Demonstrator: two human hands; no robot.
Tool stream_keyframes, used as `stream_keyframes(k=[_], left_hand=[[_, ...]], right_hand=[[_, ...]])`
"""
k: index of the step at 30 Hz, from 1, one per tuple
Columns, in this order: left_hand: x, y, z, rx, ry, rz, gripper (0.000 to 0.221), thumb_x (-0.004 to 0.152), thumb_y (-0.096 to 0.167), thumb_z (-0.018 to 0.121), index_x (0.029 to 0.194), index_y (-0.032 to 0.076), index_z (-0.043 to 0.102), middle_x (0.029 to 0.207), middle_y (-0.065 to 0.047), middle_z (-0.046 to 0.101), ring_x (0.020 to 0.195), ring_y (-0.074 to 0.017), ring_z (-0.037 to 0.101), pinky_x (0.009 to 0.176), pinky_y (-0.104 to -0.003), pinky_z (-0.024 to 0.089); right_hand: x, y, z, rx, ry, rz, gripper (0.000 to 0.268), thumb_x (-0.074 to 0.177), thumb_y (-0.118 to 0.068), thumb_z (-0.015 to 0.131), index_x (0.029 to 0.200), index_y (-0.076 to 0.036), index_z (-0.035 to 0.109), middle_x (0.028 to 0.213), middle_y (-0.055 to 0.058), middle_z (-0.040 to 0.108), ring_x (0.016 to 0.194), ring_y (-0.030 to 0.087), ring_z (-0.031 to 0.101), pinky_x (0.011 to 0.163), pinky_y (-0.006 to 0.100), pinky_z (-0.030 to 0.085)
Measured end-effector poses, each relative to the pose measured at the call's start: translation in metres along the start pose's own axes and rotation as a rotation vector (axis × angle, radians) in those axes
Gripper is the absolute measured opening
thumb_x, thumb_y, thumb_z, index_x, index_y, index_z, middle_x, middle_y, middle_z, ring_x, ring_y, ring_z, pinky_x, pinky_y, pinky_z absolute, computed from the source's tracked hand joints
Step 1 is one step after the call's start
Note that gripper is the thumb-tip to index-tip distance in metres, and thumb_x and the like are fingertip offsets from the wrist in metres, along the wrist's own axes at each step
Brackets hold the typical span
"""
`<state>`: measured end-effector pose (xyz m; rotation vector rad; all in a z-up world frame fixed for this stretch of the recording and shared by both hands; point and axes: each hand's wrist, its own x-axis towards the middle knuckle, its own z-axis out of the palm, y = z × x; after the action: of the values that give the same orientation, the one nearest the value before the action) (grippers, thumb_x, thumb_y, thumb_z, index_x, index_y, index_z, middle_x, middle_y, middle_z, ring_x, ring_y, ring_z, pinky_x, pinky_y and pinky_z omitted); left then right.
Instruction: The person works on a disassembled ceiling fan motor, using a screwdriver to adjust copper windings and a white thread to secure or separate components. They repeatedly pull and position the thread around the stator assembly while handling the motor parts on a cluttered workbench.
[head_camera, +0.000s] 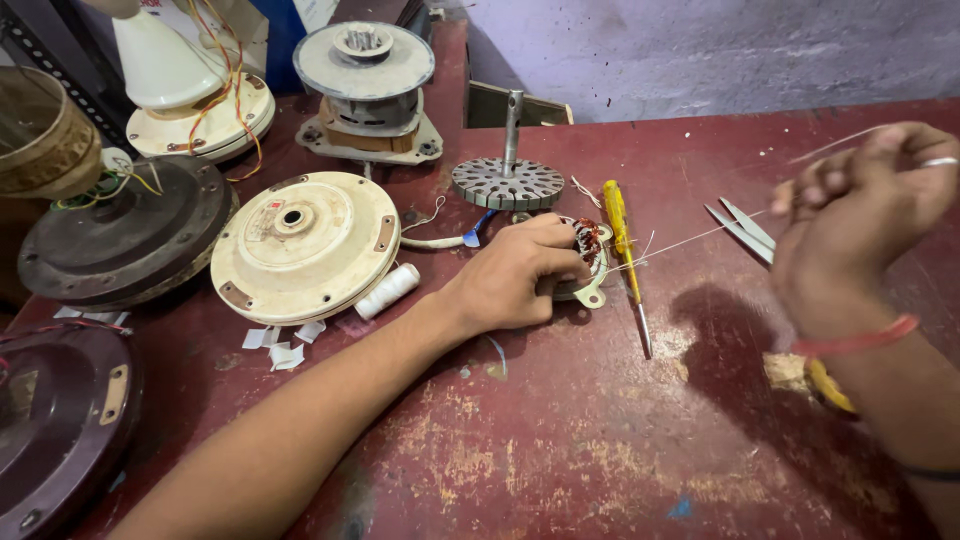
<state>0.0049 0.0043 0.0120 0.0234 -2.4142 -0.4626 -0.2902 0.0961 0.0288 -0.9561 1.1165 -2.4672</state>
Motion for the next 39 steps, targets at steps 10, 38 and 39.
stream_keyframes(k=[10, 38, 39], left_hand=[[0.001, 0.001, 0.002, 0.020, 0.026, 0.011, 0.030, 0.063, -0.003, 0.072, 0.092, 0.003, 0.071, 0.086, -0.009, 0.058, 0.086, -0.0285, 0.057, 0.073, -0.040, 0.047], [-0.006, 0.000, -0.005, 0.067, 0.274, -0.034, 0.028, 0.079, 0.006, 0.059, 0.105, 0.003, 0.068, 0.093, -0.012, 0.057, 0.092, -0.0309, 0.057, 0.087, -0.042, 0.047], [-0.006, -0.001, -0.004, 0.076, 0.271, -0.041, 0.027, 0.079, 0.007, 0.060, 0.105, 0.003, 0.068, 0.091, -0.011, 0.057, 0.090, -0.0306, 0.057, 0.086, -0.042, 0.047]], right_hand=[[0.080, 0.025, -0.067, 0.150, 0.166, 0.307, 0.025, 0.109, -0.011, 0.047, 0.086, -0.019, 0.052, 0.068, -0.003, 0.043, 0.059, 0.011, 0.042, 0.059, 0.030, 0.042], [-0.081, -0.051, 0.065, -1.160, -1.031, 0.020, 0.021, 0.082, -0.013, 0.076, 0.101, -0.005, 0.079, 0.076, 0.014, 0.079, 0.059, 0.017, 0.076, 0.056, 0.031, 0.060], [-0.081, -0.051, 0.065, -1.167, -1.036, 0.014, 0.020, 0.081, -0.012, 0.076, 0.100, -0.006, 0.080, 0.077, 0.014, 0.079, 0.059, 0.017, 0.076, 0.056, 0.031, 0.059]])
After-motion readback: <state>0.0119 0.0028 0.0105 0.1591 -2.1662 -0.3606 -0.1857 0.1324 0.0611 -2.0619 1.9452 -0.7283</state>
